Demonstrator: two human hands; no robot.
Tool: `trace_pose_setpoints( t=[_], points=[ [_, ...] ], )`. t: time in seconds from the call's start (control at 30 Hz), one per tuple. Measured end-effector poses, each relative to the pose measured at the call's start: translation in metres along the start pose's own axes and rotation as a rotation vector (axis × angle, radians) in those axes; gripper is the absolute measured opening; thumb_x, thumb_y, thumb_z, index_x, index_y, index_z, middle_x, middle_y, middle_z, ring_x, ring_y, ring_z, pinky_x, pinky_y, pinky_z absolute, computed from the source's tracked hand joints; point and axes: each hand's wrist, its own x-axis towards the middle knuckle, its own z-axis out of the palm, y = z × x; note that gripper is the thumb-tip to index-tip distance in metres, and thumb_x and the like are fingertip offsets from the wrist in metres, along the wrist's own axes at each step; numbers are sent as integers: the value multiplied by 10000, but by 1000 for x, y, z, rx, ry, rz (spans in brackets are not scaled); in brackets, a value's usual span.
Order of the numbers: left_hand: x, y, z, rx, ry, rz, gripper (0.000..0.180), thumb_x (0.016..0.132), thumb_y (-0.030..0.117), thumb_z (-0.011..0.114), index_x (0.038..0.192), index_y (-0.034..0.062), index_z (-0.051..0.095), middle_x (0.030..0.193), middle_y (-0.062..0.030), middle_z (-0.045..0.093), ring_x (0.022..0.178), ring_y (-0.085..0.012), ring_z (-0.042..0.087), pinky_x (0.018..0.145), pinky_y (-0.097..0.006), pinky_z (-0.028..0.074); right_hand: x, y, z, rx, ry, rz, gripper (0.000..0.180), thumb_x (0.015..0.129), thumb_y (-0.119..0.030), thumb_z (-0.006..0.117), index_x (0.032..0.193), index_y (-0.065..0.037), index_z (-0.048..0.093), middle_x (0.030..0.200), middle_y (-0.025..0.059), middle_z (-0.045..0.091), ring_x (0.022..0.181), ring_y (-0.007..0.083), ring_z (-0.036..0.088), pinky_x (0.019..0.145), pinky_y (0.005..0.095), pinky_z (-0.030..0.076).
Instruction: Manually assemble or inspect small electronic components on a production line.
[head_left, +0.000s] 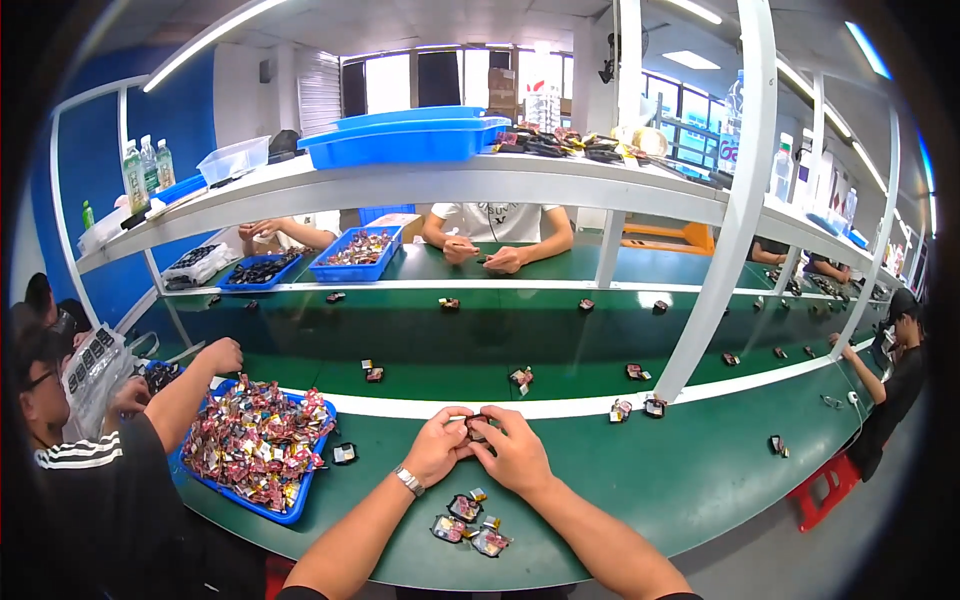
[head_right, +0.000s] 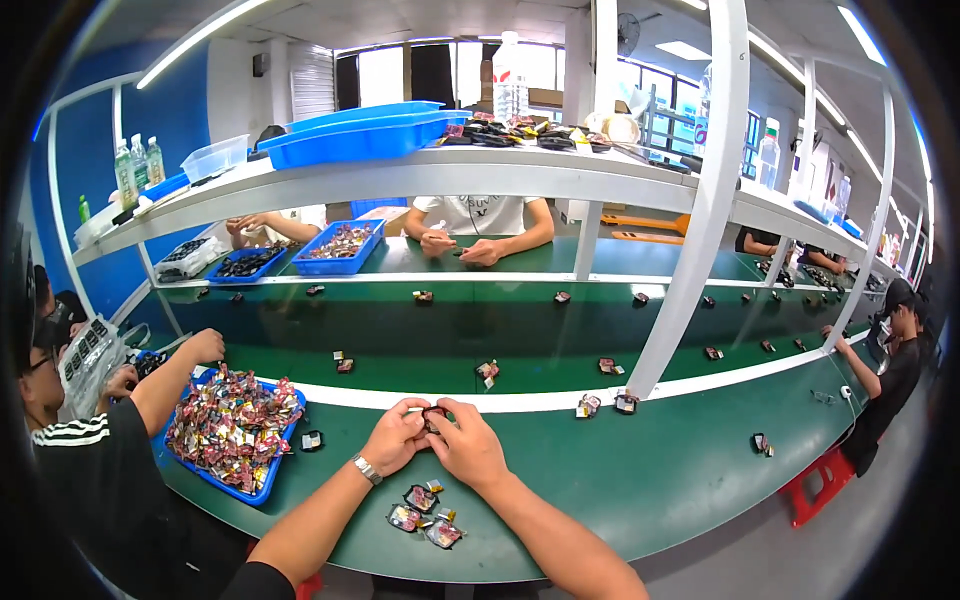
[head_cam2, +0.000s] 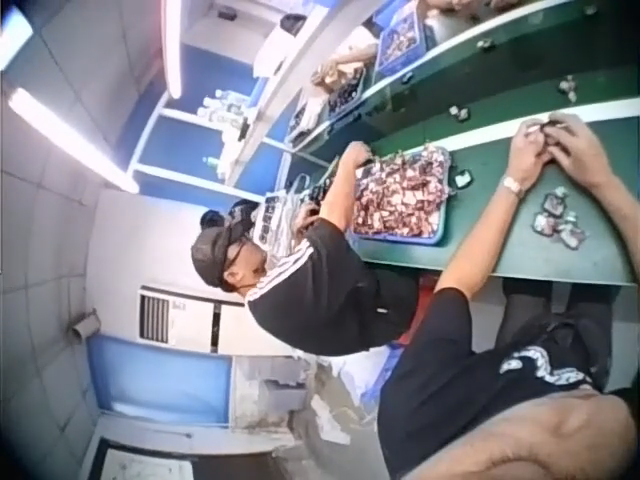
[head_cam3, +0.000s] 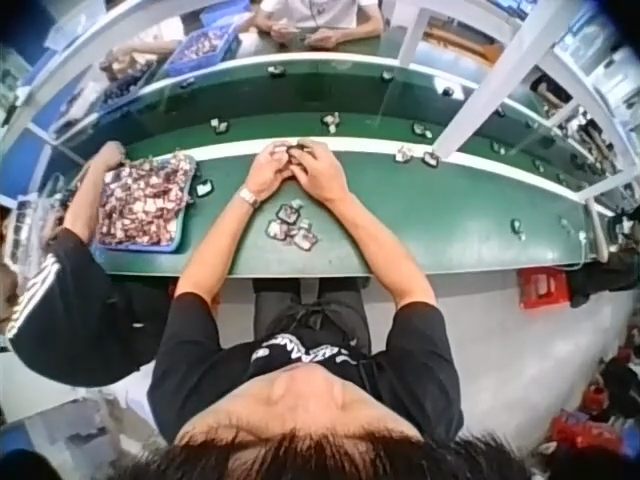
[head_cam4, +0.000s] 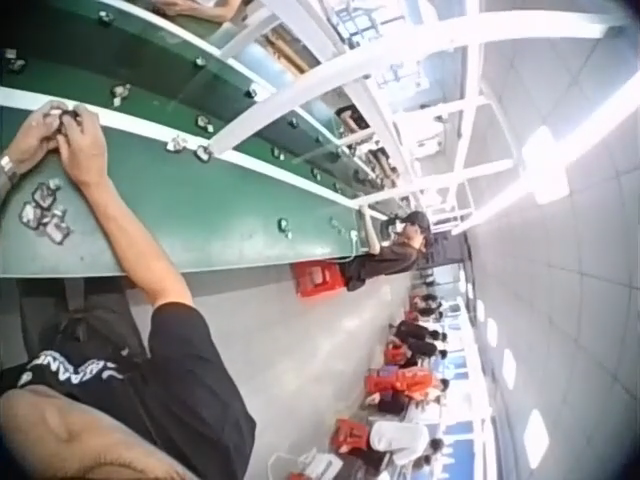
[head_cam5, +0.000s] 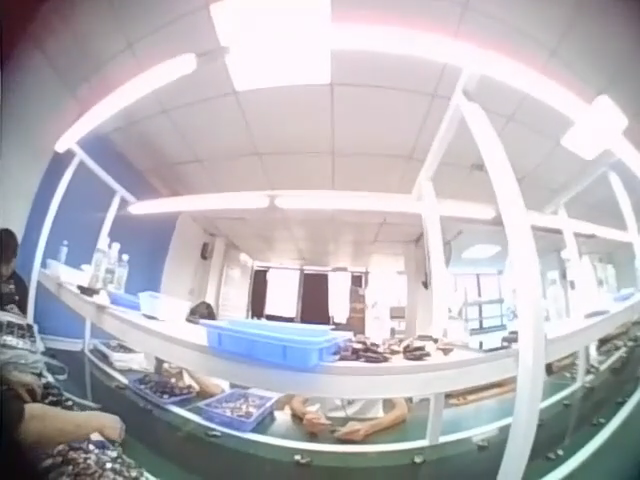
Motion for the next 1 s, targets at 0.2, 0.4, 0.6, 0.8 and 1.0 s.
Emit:
trace_pose_setpoints(
  t=[0.2, 0.4, 0.6, 0.8, 1.0],
  points=[
    [1, -1, -1, 12, -16, -8, 310, 967, 55, 521, 1262, 37, 427, 1196, -143, 609, 1058, -220, 625, 937, -394, 525, -1, -3, 3, -77, 5, -4, 367, 680, -75, 781, 1032, -79, 678, 1129, 100, 614, 954, 271, 620, 786, 354, 544],
    [-5, 9, 14, -4, 55, -5, 390, 964, 48, 506, 1339, 32, 398, 1324, -195, 539, 1177, -294, 582, 997, -431, 501, 5, 20, 2, -46, 96, 102, 314, 700, -76, 765, 1001, -63, 680, 1133, 114, 619, 974, 294, 622, 803, 365, 545],
    [2, 5, 16, 159, 20, -58, 371, 955, 56, 528, 1309, 11, 429, 1340, -223, 516, 1197, -331, 568, 994, -437, 506, 6, 132, -19, -305, 228, 425, 403, 719, -64, 733, 1095, -4, 600, 1120, 161, 604, 1010, 355, 564, 904, 420, 467],
    [4, 5, 14, 172, 8, -78, 285, 965, 56, 512, 1237, -22, 479, 1282, -223, 559, 1148, -308, 600, 967, -408, 524, 10, 157, -10, -500, 177, 565, 492, 751, -169, 747, 1174, 9, 568, 1121, 188, 600, 1052, 374, 540, 926, 441, 453],
    [2, 2, 3, 194, 10, -66, 266, 967, 79, 530, 1213, -18, 505, 1211, -199, 601, 1066, -275, 640, 909, -373, 545, 39, 118, 9, -437, -119, 646, 632, 734, -275, 783, 1220, 47, 538, 1058, 214, 635, 1005, 385, 579, 901, 453, 472]
  ],
)
